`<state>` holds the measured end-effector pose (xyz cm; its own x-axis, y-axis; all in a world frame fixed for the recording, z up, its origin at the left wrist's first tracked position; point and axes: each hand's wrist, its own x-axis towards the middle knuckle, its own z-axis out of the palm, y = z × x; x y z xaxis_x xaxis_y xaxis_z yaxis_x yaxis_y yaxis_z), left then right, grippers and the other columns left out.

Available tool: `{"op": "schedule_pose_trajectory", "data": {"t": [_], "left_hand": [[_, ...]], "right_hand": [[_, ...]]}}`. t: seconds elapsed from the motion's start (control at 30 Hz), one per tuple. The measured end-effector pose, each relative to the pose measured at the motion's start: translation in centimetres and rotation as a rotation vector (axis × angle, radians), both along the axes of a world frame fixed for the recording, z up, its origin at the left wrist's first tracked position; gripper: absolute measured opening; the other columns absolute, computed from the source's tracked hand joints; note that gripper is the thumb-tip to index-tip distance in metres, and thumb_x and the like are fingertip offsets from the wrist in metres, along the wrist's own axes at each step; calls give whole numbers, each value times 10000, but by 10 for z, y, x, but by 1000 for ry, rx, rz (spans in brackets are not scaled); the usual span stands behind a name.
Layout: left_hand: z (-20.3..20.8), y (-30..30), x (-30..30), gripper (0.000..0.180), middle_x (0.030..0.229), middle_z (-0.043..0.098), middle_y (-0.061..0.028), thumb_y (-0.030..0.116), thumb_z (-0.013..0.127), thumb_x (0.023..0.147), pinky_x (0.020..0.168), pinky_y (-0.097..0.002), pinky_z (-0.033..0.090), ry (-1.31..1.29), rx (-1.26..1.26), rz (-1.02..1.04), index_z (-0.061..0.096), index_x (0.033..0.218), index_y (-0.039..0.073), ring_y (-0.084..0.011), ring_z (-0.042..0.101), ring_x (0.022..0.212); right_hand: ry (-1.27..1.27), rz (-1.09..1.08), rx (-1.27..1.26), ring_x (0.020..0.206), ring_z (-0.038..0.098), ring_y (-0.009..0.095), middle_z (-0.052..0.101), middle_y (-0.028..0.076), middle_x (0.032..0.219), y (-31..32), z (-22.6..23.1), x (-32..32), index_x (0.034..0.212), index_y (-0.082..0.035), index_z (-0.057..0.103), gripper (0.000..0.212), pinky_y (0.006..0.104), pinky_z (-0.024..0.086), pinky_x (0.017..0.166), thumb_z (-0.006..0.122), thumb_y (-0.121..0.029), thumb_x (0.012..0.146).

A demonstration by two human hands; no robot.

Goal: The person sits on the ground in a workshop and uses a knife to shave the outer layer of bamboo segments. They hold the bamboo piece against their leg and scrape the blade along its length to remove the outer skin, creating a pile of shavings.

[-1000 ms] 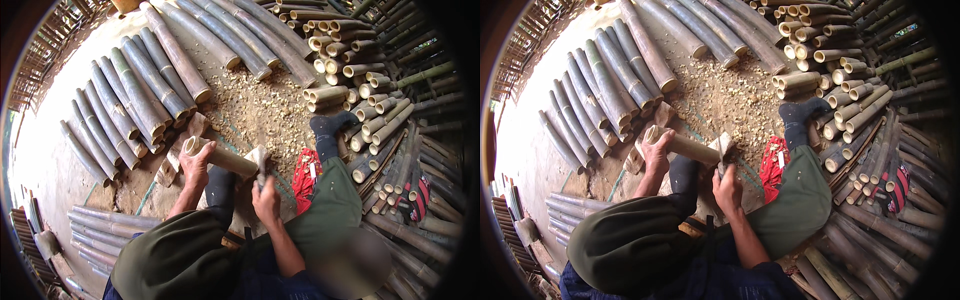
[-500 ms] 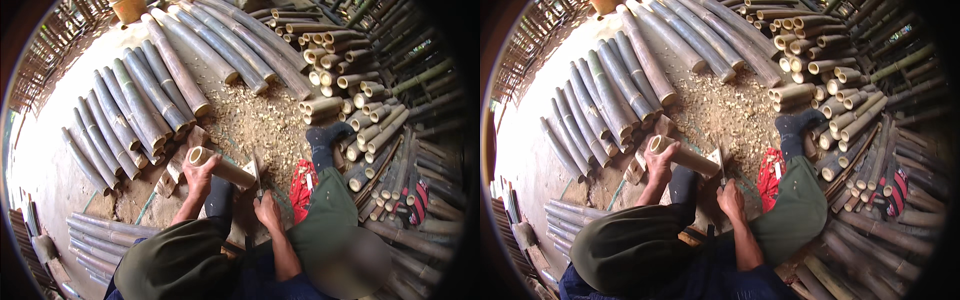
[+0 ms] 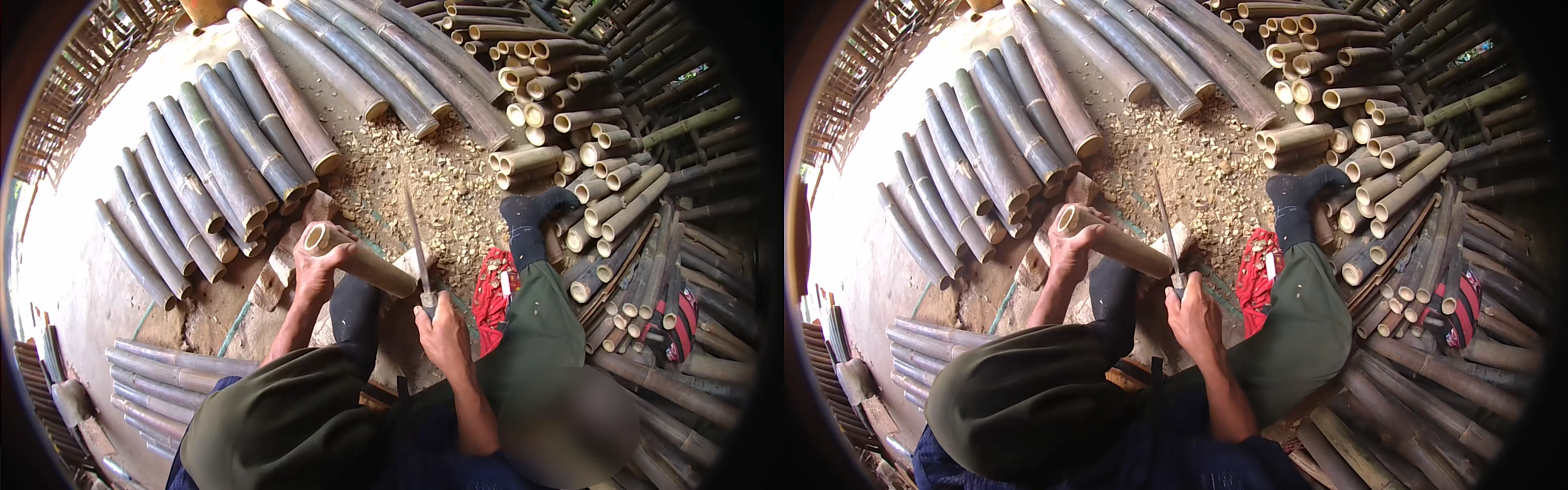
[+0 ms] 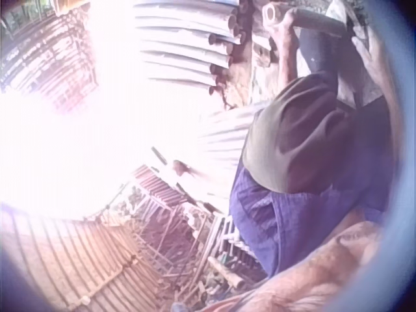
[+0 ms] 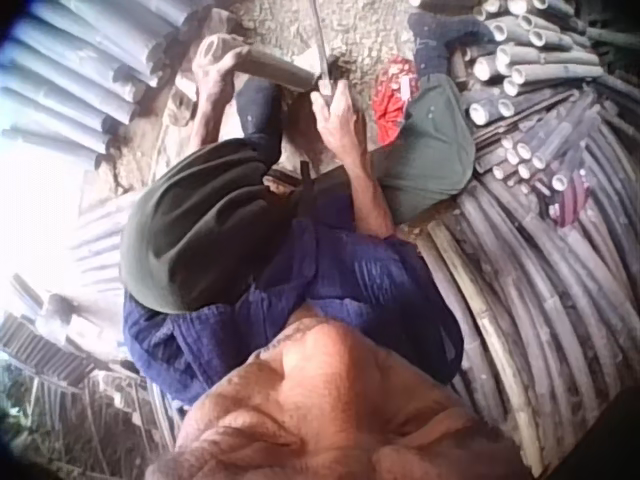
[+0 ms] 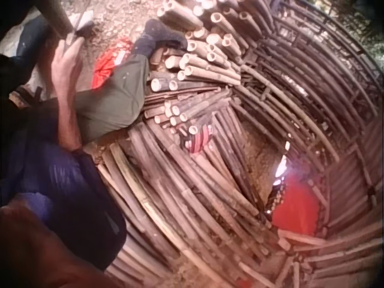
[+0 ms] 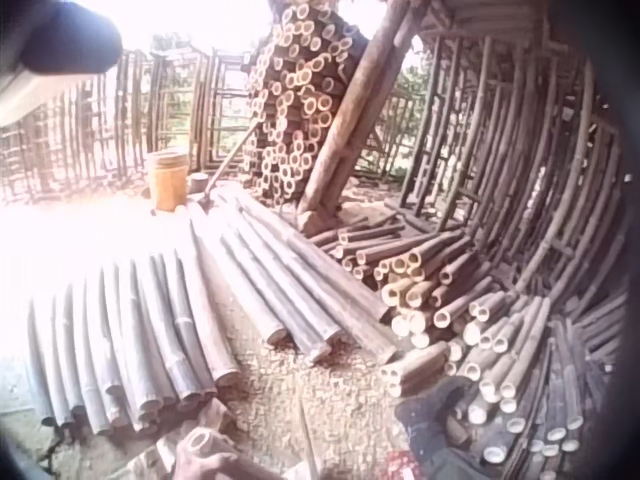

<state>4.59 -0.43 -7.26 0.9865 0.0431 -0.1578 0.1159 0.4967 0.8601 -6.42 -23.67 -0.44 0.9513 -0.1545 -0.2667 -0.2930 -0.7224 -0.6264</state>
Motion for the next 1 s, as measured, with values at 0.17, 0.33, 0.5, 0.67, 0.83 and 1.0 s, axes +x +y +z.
{"op": "schedule_pose_trajectory", "data": {"t": [0.17,0.33,0.5,0.67,0.83,1.0], "left_hand": [[5,-7,1,427,1009,732,-100,15,870,763,936,-420,599,31,-23,-9,639,1122,28,-250,749,977],[-5,-2,4,485,1018,725,-108,84,907,729,933,-414,589,-44,42,-71,643,1133,33,-246,736,1006],[0,22,2,499,1054,711,-70,130,913,733,915,-369,572,81,106,-181,657,1152,47,-201,700,1000],[-2,22,4,493,1048,698,-50,104,881,733,869,-335,567,88,104,-250,658,1169,52,-176,680,967],[-13,3,5,467,1025,711,-44,115,926,808,865,-355,579,214,-110,160,664,1189,47,-182,699,960],[-10,-14,9,456,1001,716,-22,123,953,804,829,-321,555,219,84,252,670,1153,50,-143,682,890]], "right_hand": [[-368,-100,204,769,724,449,708,223,842,4,15,-16,1126,-29,570,221,507,526,634,721,-153,1024],[162,34,-152,882,715,529,725,318,938,-25,-87,-28,1135,34,554,345,608,552,756,691,-256,1008],[-152,-52,122,800,726,466,702,253,853,3,28,-10,1136,-2,567,283,538,538,681,720,-209,1019],[185,-3,-186,824,723,501,734,274,869,-9,-56,-31,1147,-5,537,322,582,548,700,683,-270,1037],[95,48,-63,862,711,520,727,294,923,4,-2,-9,1118,-13,528,335,593,543,714,699,-288,1030],[-452,1,104,794,738,444,725,215,870,12,36,-11,1172,4,593,277,500,554,647,746,-163,1012]]}}
